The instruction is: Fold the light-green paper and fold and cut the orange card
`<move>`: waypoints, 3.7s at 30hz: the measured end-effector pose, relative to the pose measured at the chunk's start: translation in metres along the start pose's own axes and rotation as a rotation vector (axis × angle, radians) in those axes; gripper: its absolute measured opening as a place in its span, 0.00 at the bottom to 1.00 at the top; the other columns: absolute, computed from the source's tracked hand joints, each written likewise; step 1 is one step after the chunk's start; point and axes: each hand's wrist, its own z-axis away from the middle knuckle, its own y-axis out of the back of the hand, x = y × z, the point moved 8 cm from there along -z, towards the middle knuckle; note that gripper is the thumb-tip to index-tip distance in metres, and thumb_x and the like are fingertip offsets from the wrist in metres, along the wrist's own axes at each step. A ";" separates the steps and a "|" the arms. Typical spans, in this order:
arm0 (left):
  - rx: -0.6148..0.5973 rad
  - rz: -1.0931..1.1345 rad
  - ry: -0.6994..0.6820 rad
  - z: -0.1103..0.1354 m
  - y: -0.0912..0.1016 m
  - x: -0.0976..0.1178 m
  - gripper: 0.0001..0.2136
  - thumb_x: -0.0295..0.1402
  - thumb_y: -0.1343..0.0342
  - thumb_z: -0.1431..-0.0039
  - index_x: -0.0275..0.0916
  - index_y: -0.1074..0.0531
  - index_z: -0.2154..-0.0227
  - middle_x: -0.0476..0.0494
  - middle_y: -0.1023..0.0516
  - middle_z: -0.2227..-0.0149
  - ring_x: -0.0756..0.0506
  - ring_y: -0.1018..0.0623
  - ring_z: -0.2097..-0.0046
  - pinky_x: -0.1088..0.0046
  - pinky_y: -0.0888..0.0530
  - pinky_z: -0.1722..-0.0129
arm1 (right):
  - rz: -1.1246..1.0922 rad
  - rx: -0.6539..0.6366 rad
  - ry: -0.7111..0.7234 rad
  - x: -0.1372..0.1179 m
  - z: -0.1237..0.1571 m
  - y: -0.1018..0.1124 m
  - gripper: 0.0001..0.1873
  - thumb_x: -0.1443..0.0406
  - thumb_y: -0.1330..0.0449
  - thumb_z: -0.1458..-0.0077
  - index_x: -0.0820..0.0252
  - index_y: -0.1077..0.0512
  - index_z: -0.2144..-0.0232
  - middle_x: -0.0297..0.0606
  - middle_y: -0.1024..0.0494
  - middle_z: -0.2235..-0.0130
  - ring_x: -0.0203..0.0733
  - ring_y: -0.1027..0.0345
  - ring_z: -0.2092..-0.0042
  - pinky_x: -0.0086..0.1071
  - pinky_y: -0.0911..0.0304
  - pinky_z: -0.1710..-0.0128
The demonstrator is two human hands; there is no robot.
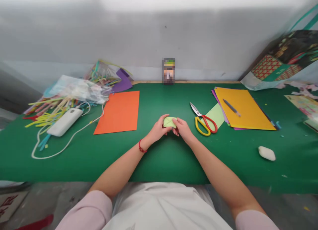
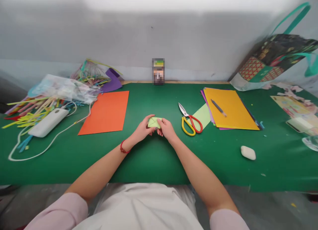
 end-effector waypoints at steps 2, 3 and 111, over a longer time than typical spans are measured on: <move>0.009 -0.042 0.000 0.000 0.000 -0.001 0.25 0.30 0.45 0.48 0.36 0.43 0.46 0.55 0.31 0.76 0.54 0.31 0.78 0.78 0.32 0.77 | 0.010 -0.002 -0.002 0.000 0.001 0.000 0.23 0.44 0.43 0.56 0.57 0.41 0.77 0.23 0.38 0.91 0.28 0.48 0.90 0.22 0.55 0.91; 0.014 -0.046 -0.007 0.001 0.001 0.000 0.24 0.30 0.45 0.47 0.36 0.42 0.47 0.54 0.31 0.76 0.54 0.30 0.78 0.78 0.32 0.77 | 0.014 -0.005 0.000 0.000 0.001 -0.001 0.23 0.44 0.43 0.56 0.57 0.41 0.77 0.23 0.38 0.91 0.28 0.48 0.90 0.22 0.54 0.91; -0.109 0.122 0.003 0.010 -0.003 0.017 0.23 0.53 0.53 0.45 0.38 0.37 0.82 0.53 0.35 0.87 0.54 0.34 0.85 0.77 0.37 0.81 | 0.253 0.061 0.198 -0.037 0.021 0.000 0.28 0.44 0.42 0.53 0.58 0.38 0.88 0.30 0.36 0.89 0.31 0.44 0.86 0.28 0.46 0.83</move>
